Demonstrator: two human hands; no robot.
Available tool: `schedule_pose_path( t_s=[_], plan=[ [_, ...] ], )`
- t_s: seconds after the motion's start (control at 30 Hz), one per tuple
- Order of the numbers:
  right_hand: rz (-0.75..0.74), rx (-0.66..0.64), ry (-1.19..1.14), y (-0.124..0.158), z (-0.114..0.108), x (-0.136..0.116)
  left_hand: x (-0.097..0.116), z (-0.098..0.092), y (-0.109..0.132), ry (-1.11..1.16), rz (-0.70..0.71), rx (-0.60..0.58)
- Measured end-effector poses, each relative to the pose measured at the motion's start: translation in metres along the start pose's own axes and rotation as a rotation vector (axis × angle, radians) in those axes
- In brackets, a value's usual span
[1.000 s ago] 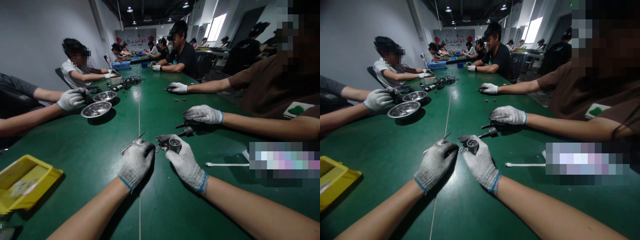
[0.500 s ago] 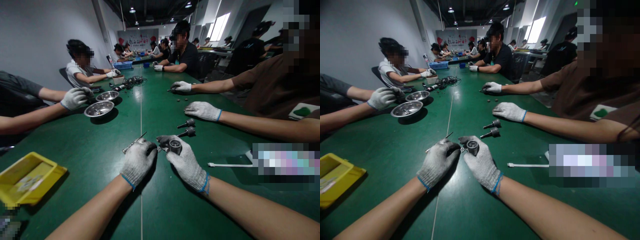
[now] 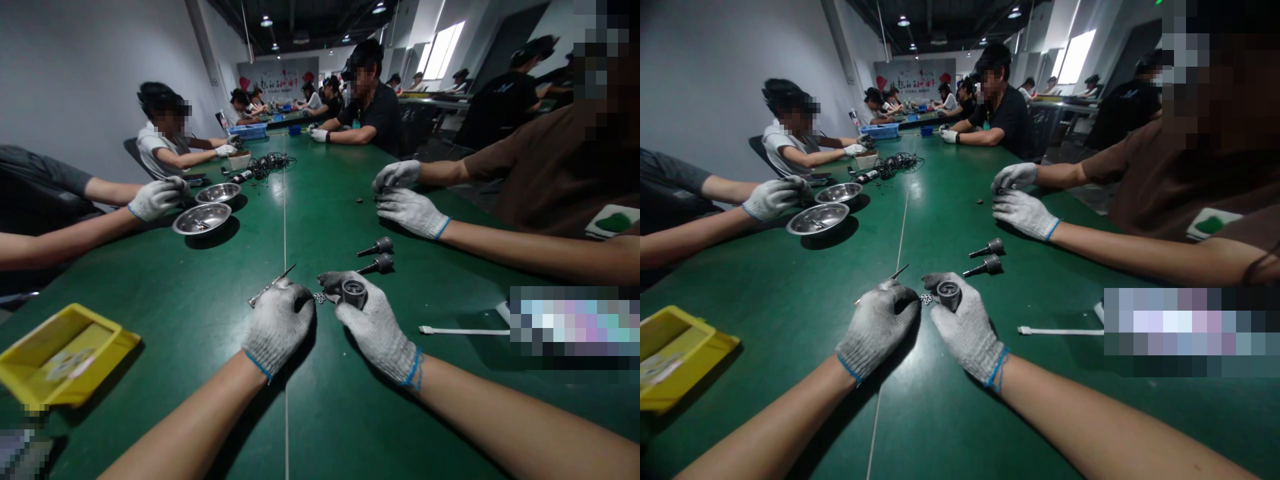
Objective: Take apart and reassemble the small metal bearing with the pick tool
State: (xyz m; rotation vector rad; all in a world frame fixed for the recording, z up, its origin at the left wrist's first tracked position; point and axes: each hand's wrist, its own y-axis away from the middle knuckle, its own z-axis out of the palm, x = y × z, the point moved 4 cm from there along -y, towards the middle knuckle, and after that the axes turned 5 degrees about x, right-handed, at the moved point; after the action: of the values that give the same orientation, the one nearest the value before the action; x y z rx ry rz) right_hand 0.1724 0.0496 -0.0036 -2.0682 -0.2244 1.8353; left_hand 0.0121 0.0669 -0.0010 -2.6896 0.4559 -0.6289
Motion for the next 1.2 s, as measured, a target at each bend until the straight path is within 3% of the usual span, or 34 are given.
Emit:
schedule_pose_path(
  t_s=[0.33, 1.2],
  plan=[
    [0.022, 0.001, -0.009, -0.0002, 0.0006, 0.0008, 0.0014, 0.0010, -0.0014, -0.025, -0.014, -0.090],
    [-0.022, 0.025, 0.060, 0.0038, 0.0026, 0.0007, 0.0014, 0.0004, -0.0015, 0.006, -0.041, -0.073]
  ],
)
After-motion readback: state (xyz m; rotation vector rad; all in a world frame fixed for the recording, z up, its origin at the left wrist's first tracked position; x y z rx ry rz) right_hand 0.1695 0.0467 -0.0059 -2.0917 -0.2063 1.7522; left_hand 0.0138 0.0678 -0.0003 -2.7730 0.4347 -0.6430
